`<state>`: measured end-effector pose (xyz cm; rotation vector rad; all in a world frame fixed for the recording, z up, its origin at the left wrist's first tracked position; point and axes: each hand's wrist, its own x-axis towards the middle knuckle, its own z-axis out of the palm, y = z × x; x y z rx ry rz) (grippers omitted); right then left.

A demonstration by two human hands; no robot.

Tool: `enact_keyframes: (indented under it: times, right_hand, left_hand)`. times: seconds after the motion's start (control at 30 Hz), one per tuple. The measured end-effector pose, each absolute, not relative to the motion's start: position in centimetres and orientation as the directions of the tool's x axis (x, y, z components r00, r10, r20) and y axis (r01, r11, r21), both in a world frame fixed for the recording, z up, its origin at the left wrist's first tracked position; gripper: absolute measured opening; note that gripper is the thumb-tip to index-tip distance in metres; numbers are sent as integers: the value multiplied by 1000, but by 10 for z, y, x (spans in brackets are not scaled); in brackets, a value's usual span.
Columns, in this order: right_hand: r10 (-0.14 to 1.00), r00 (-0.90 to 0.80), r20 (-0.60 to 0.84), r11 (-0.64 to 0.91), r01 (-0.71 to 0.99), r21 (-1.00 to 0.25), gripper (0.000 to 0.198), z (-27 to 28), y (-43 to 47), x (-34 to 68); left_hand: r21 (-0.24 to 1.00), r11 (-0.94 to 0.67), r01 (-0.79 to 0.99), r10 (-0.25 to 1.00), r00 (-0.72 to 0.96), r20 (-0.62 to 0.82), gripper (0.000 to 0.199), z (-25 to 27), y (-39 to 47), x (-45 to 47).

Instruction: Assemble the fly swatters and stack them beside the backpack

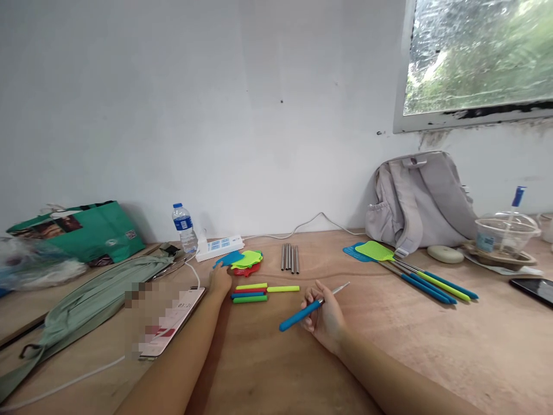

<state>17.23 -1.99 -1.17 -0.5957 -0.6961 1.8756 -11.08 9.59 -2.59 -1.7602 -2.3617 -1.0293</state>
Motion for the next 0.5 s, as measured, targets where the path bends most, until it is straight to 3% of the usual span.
enact_keyframes:
  times: [0.33,0.43,0.5]
  right_hand:
    - [926,-357,-119,-336,-640,-691,34,-12,-20,173]
    - [926,-363,-103,-329,-643,-691,38,-10,-20,171]
    - [922,-375,-97,-333,-643,-690,39,-10,-20,170]
  left_hand:
    - [492,-11,871,780,-300,549,41,-6,68,-98]
    - [617,-180,766,685,-352,638,32,3,52,-86]
    - [776,-360,519,675,-430,600,27,7,42,-72]
